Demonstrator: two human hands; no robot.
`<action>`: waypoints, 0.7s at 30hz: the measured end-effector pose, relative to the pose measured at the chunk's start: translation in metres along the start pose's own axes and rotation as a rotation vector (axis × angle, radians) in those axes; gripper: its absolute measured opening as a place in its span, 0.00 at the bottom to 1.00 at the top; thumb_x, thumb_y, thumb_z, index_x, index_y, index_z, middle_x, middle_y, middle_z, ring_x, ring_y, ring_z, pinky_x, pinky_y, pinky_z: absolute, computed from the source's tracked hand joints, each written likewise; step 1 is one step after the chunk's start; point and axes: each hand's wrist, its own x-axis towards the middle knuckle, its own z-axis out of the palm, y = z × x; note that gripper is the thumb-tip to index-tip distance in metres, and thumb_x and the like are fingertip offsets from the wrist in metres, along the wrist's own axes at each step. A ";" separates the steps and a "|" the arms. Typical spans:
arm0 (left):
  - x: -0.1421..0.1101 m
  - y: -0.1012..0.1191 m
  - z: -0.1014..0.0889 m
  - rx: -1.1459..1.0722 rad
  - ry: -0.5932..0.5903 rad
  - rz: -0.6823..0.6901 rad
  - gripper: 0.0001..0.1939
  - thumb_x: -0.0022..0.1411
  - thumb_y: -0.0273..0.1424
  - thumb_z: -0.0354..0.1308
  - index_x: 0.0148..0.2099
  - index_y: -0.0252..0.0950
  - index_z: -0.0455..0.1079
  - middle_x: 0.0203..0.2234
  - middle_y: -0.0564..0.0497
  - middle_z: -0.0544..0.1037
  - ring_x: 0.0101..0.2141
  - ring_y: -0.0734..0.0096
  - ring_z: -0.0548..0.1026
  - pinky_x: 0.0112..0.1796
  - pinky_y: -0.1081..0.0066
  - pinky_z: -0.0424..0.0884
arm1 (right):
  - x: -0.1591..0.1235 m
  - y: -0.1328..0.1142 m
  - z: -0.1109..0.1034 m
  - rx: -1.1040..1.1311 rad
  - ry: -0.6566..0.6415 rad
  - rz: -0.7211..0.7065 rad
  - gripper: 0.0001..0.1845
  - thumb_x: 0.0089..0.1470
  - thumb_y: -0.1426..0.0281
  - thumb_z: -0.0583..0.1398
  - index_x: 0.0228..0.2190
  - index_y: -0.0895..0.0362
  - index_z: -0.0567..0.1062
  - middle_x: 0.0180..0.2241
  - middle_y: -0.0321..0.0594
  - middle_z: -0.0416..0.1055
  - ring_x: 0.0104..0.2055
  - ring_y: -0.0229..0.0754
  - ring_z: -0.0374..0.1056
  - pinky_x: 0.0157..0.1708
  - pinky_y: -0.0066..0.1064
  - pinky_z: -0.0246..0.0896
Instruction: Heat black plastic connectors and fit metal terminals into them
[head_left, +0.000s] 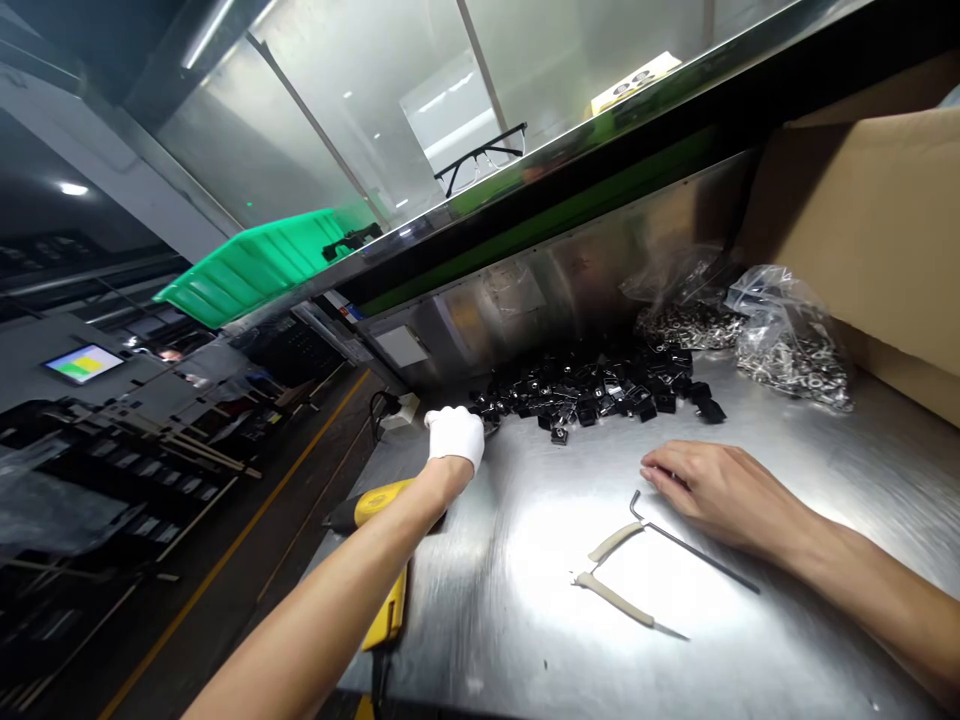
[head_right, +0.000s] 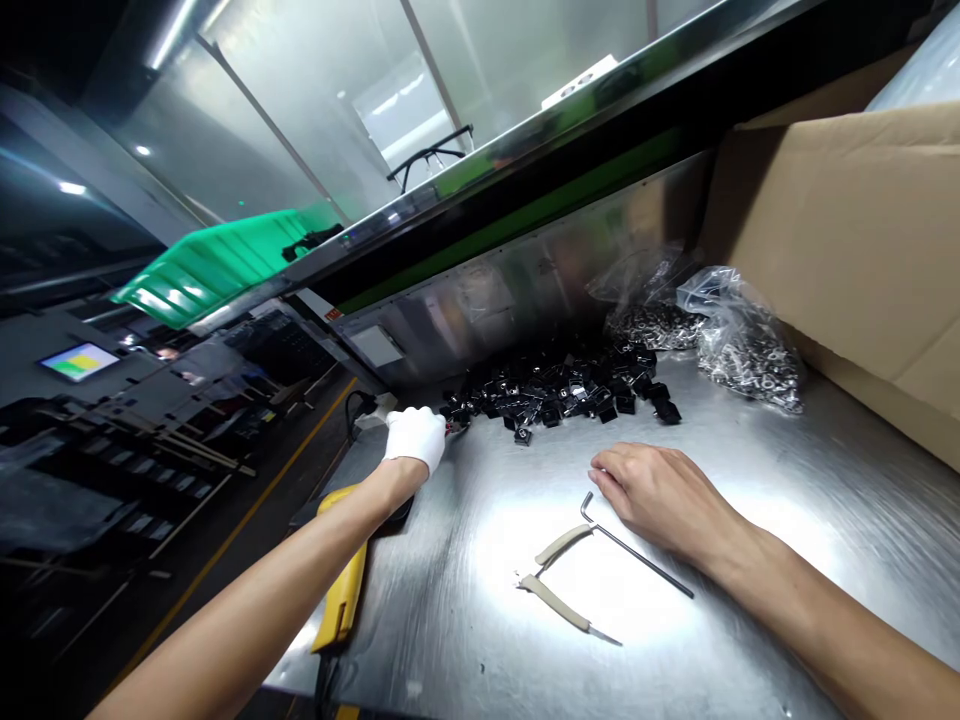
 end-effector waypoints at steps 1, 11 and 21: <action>-0.001 -0.001 -0.001 -0.020 -0.002 -0.005 0.18 0.63 0.21 0.46 0.44 0.27 0.79 0.40 0.30 0.78 0.45 0.40 0.74 0.45 0.45 0.61 | 0.000 0.001 0.000 0.001 0.002 -0.002 0.18 0.69 0.65 0.49 0.43 0.52 0.79 0.41 0.39 0.79 0.39 0.47 0.75 0.39 0.40 0.69; -0.106 -0.092 -0.027 -0.391 0.161 -0.235 0.21 0.63 0.37 0.52 0.56 0.39 0.71 0.47 0.43 0.79 0.46 0.55 0.77 0.47 0.62 0.70 | -0.009 0.023 0.003 0.016 0.129 0.003 0.15 0.65 0.59 0.54 0.41 0.48 0.79 0.41 0.37 0.81 0.38 0.48 0.76 0.37 0.39 0.69; -0.261 -0.114 0.086 -1.833 0.166 -0.808 0.17 0.53 0.38 0.62 0.45 0.36 0.70 0.27 0.53 0.77 0.19 0.77 0.68 0.18 0.78 0.61 | 0.025 -0.105 0.025 0.717 -0.445 0.258 0.27 0.62 0.48 0.56 0.49 0.54 0.77 0.47 0.47 0.78 0.45 0.50 0.75 0.43 0.40 0.72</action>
